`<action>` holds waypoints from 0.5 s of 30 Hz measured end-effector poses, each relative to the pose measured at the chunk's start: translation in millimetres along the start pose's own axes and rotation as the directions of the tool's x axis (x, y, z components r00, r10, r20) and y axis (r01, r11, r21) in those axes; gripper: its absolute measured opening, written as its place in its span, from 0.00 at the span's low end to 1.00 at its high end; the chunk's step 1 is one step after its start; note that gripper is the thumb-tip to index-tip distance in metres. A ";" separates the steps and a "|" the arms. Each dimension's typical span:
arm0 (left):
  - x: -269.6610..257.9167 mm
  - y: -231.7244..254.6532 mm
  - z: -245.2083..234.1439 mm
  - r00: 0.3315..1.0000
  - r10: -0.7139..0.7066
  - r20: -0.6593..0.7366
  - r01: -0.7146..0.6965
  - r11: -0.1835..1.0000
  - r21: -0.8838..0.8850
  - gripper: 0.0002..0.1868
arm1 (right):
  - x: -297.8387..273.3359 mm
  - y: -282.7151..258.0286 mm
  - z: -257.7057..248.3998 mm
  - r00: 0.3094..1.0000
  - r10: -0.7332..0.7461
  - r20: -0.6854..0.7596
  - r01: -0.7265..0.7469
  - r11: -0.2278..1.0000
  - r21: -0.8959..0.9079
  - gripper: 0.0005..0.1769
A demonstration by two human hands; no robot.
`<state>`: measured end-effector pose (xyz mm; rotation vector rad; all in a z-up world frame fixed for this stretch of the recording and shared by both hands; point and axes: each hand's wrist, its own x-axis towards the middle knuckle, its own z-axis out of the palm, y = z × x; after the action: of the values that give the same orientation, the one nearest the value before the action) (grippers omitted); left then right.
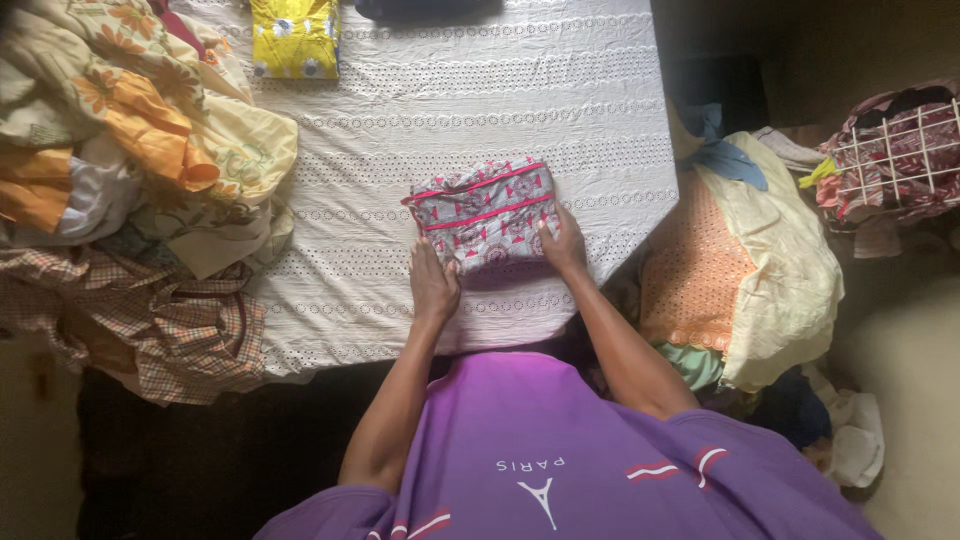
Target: The person folds a patterned garment on a table and places it into a stack with other folded clothes.
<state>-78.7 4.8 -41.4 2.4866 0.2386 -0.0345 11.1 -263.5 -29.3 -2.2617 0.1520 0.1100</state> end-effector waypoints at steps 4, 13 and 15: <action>-3.5 -2.6 -2.1 0.983 -0.173 -0.065 0.124 0.878 -0.462 0.36 | 0.3 -2.8 3.3 0.992 0.109 -0.071 -0.097 0.983 0.154 0.33; 18.6 -23.7 -16.1 0.919 -0.351 0.181 0.338 0.461 -0.821 0.27 | 13.1 20.1 11.1 0.955 0.288 0.067 -0.286 0.841 0.458 0.43; 20.2 -37.0 -11.9 0.912 -0.345 0.221 0.366 0.443 -0.818 0.26 | 11.8 24.2 13.3 0.943 0.294 0.158 -0.332 0.778 0.534 0.44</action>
<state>-65.9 44.2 -55.6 1.3899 0.6125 -0.0963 18.8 -269.5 -57.7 -1.6280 0.4673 0.2804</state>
